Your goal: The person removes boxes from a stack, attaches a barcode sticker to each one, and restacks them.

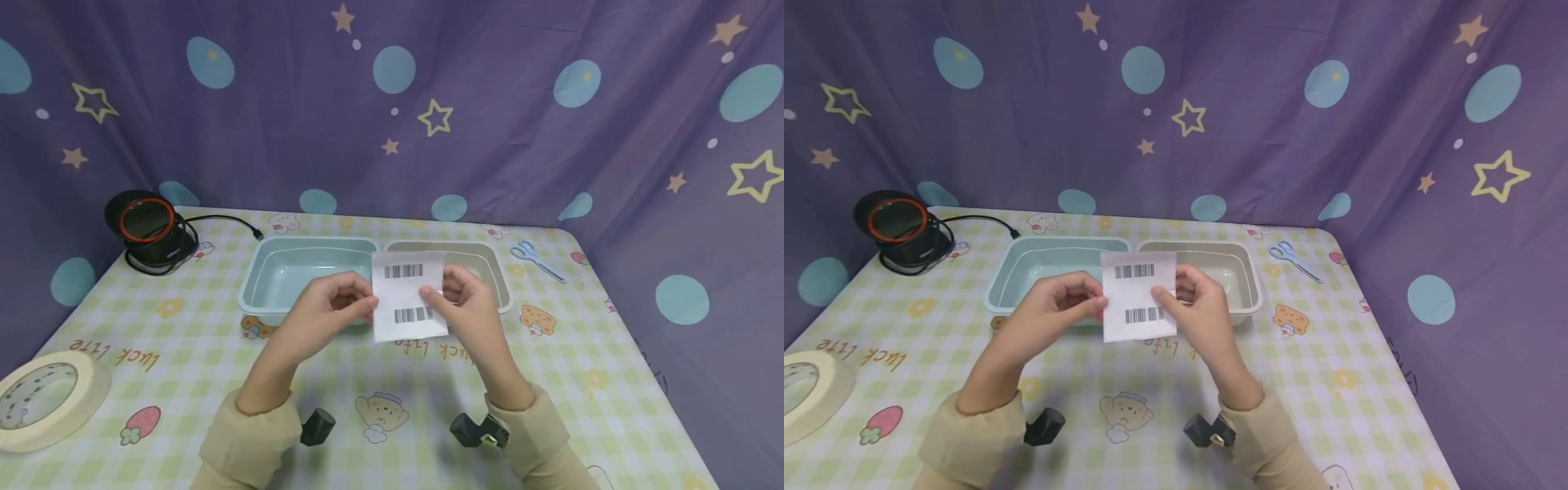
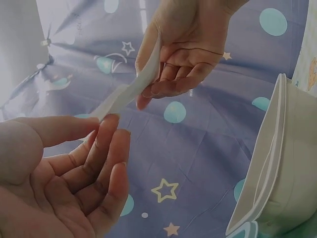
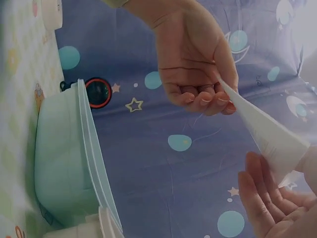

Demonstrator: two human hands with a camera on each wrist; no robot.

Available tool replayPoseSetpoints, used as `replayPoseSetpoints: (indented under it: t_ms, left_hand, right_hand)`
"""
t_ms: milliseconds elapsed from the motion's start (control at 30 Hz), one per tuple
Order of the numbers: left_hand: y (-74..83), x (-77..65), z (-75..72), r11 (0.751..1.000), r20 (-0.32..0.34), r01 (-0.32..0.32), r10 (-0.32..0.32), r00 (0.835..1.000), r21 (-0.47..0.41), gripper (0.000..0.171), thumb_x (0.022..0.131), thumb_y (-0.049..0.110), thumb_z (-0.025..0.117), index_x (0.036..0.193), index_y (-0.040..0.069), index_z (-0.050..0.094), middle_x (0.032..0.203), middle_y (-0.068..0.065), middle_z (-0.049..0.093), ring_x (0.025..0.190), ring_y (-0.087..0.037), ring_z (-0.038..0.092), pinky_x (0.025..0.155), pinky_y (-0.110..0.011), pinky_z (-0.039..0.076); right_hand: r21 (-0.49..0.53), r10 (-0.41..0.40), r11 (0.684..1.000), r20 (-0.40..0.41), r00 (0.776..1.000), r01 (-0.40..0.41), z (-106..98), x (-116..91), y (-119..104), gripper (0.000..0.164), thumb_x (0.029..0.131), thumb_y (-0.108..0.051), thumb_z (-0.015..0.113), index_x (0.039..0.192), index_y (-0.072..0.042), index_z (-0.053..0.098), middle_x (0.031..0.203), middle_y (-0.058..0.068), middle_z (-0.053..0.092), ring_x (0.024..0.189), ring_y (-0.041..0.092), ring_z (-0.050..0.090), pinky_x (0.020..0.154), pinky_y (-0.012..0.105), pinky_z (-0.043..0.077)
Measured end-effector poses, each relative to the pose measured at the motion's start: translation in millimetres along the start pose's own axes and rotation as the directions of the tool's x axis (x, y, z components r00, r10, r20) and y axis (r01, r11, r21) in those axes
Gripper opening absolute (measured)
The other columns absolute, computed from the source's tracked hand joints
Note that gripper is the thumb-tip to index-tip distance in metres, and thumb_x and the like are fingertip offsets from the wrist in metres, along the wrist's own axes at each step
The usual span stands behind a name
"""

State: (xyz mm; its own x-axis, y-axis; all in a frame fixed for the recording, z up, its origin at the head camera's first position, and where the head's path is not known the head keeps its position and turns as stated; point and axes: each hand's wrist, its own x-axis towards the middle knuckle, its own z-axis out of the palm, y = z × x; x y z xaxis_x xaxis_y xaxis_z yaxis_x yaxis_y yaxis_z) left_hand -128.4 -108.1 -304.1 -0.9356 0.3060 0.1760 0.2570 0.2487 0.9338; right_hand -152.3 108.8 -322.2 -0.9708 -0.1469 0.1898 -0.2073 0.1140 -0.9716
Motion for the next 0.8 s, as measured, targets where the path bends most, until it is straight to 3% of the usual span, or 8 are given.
replayPoseSetpoints:
  t_ms: [133,233,300,433,467,533,633,800]
  left_hand:
    - [-0.6,0.8,1.0,1.0,-0.008,-0.008,0.008,1.0,0.028,0.011,0.093,0.005,0.062,0.093,-0.006,0.062,0.083,-0.016,0.066,0.07,-0.011,0.06,0.062,-0.021,0.051]
    - [-1.0,1.5,2.0,0.998,-0.012,-0.01,0.011,1.0,0.055,0.01,0.093,0.005,0.061,0.092,-0.004,0.061,0.082,-0.015,0.065,0.07,-0.011,0.059,0.061,-0.022,0.049]
    - [-1.3,1.8,3.0,0.997,-0.015,-0.014,0.015,1.0,0.074,0.009,0.094,0.006,0.061,0.091,-0.003,0.061,0.083,-0.014,0.065,0.072,-0.013,0.059,0.062,-0.022,0.05]
    - [-1.8,2.3,5.6,0.992,-0.021,-0.027,0.03,0.999,0.124,0.009,0.094,0.007,0.061,0.09,-0.001,0.061,0.084,-0.011,0.066,0.075,-0.014,0.061,0.065,-0.022,0.052]
    - [-1.7,2.3,6.3,0.99,-0.022,-0.031,0.035,0.999,0.135,0.008,0.094,0.008,0.061,0.09,0.0,0.061,0.084,-0.011,0.066,0.076,-0.013,0.061,0.067,-0.023,0.052]
    - [-1.7,2.0,8.1,0.986,-0.022,-0.04,0.044,0.999,0.16,0.008,0.094,0.008,0.061,0.09,0.002,0.062,0.083,-0.009,0.067,0.077,-0.012,0.061,0.07,-0.025,0.053]
    - [-1.2,1.8,10.9,0.977,-0.016,-0.057,0.062,0.998,0.206,0.006,0.094,0.01,0.062,0.09,0.005,0.062,0.083,-0.006,0.067,0.079,-0.011,0.062,0.075,-0.027,0.054]
    - [-1.4,1.4,15.1,0.954,-0.002,-0.1,0.104,0.995,0.284,0.005,0.095,0.011,0.061,0.092,0.007,0.062,0.084,-0.004,0.068,0.081,-0.012,0.065,0.079,-0.03,0.056]
  right_hand:
    - [-0.111,-0.085,0.991,-0.079,0.993,0.076,2.7,-2.2,0.9,0.058,0.084,-0.001,0.073,0.134,-0.002,0.043,0.113,0.019,0.062,0.097,0.014,0.064,0.072,0.022,0.059]
    - [-0.274,-0.276,0.935,-0.154,0.949,0.227,6.5,-4.9,2.1,0.065,0.079,-0.001,0.077,0.13,0.0,0.037,0.117,0.016,0.05,0.11,0.02,0.054,0.086,0.023,0.055]
    - [-0.414,-0.437,0.847,-0.183,0.881,0.334,9.0,-6.2,3.4,0.06,0.075,-0.001,0.08,0.12,0.003,0.04,0.114,0.018,0.046,0.111,0.026,0.048,0.093,0.028,0.049]
    - [-0.64,-0.69,0.605,-0.125,0.713,0.474,11.7,-8.1,2.8,0.034,0.071,-0.002,0.082,0.096,0.001,0.058,0.101,0.016,0.054,0.095,0.03,0.048,0.085,0.041,0.037]
    - [-0.668,-0.723,0.554,-0.09,0.685,0.497,12.1,-8.8,2.1,0.028,0.072,-0.003,0.082,0.091,-0.002,0.062,0.096,0.014,0.058,0.091,0.029,0.05,0.082,0.041,0.036]
    - [-0.692,-0.758,0.48,-0.018,0.652,0.539,13.4,-10.5,-0.2,0.018,0.074,-0.006,0.081,0.086,-0.006,0.068,0.089,0.008,0.065,0.085,0.026,0.056,0.078,0.04,0.037]
    - [-0.675,-0.758,0.448,0.061,0.649,0.586,15.9,-13.5,-3.2,0.013,0.077,-0.008,0.079,0.088,-0.007,0.072,0.089,0.005,0.07,0.084,0.022,0.062,0.077,0.036,0.043]
    - [-0.613,-0.727,0.495,0.096,0.68,0.616,19.3,-16.2,-3.7,0.015,0.079,-0.008,0.079,0.093,-0.006,0.074,0.095,0.004,0.072,0.09,0.019,0.064,0.083,0.029,0.052]
